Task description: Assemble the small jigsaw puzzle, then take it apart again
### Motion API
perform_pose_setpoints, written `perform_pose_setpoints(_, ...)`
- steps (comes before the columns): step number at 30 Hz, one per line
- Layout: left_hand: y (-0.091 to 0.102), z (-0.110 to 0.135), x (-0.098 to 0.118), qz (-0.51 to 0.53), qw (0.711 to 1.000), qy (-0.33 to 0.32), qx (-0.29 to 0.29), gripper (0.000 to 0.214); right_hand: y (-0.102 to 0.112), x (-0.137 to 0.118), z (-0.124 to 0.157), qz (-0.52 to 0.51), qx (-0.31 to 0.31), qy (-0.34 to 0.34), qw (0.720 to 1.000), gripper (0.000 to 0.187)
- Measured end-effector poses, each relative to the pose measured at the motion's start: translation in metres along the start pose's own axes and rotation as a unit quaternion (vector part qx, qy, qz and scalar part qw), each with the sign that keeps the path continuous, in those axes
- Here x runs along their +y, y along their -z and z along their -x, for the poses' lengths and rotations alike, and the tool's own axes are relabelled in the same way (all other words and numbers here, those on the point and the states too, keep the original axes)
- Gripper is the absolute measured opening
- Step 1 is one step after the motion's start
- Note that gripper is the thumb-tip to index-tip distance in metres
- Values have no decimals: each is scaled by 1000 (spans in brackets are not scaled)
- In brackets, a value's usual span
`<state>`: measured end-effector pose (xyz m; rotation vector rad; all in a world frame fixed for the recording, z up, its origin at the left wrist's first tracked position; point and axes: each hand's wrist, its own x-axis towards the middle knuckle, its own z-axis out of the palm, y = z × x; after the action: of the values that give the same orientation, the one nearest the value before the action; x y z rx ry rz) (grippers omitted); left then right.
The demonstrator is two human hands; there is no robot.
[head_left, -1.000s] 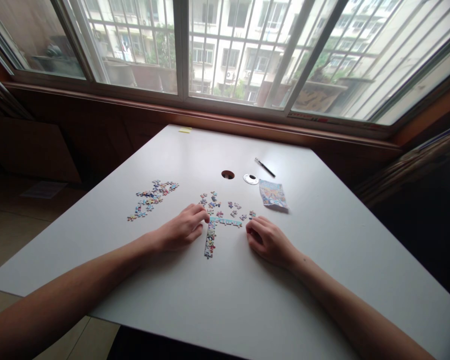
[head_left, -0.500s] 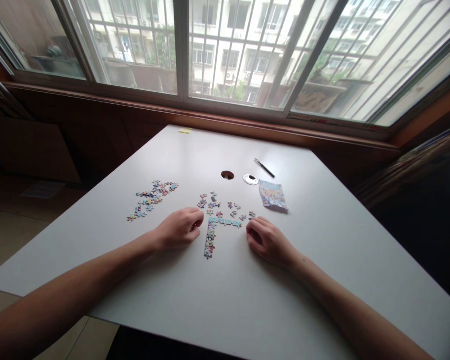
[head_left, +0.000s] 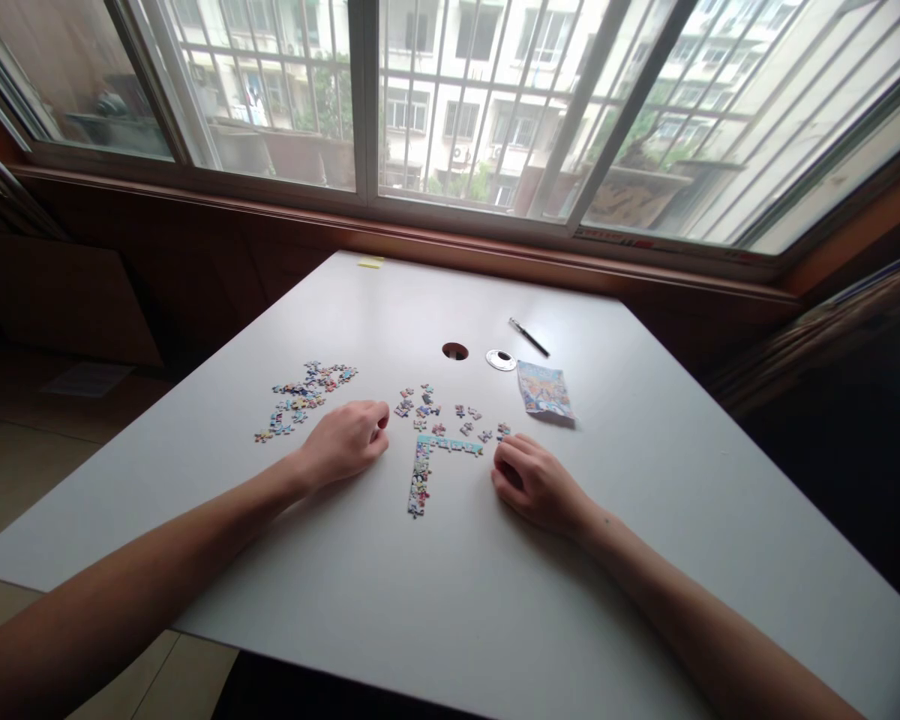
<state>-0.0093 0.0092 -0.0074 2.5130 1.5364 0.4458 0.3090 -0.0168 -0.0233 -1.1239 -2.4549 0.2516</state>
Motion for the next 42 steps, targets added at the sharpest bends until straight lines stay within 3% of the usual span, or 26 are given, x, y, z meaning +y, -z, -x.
perform_pose_setpoints(42, -2, 0, -2, 9, 1000, -6, 5, 3, 0, 1, 0, 2, -9, 0, 1000, 24)
